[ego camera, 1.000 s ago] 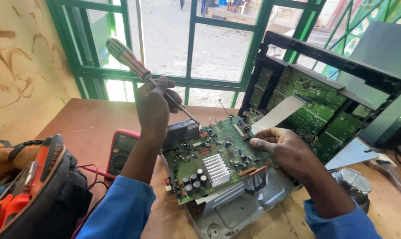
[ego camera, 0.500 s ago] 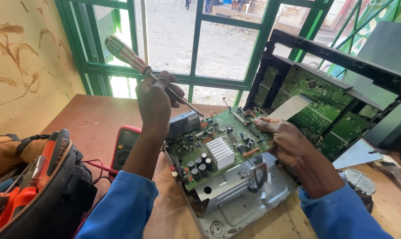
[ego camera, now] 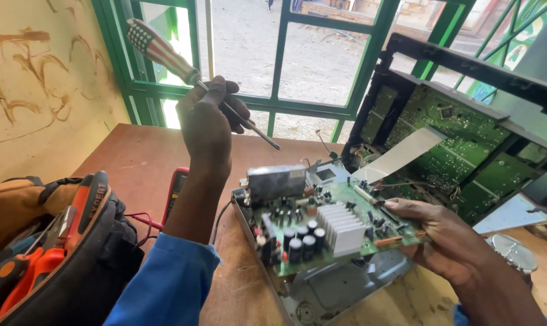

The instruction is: Removing internal circuit boards from an electronic device using a screwdriver.

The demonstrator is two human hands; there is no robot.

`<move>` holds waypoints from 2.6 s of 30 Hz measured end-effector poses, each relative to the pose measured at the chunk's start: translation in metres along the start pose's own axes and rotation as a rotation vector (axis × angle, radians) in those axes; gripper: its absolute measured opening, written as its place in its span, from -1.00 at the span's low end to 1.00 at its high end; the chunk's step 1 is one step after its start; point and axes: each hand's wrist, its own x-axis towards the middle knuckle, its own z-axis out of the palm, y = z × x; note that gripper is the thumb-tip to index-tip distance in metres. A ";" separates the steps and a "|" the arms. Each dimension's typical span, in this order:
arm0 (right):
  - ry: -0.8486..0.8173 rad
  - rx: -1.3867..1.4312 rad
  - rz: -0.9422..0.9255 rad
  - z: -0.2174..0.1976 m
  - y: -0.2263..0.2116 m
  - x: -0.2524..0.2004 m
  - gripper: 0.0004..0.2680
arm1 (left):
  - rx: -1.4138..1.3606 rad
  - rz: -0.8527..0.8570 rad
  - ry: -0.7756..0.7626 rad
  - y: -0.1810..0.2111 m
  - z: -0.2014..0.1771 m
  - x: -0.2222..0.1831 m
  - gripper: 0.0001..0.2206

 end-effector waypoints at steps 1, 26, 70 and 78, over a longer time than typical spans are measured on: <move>0.070 -0.030 0.010 0.003 0.000 -0.006 -0.88 | 0.005 0.003 -0.014 0.000 0.001 -0.001 -0.73; 0.090 -0.492 -0.091 -0.299 0.043 -0.010 -0.73 | 0.594 0.190 -0.384 0.016 0.039 -0.074 -0.67; -0.069 -0.937 0.006 -0.126 0.036 0.000 -0.62 | 1.551 0.613 -0.383 -0.114 -0.036 -0.064 -0.66; -0.271 -0.998 -0.094 -0.099 0.036 0.025 -0.58 | 1.597 0.356 -0.347 -0.118 -0.036 -0.050 -0.68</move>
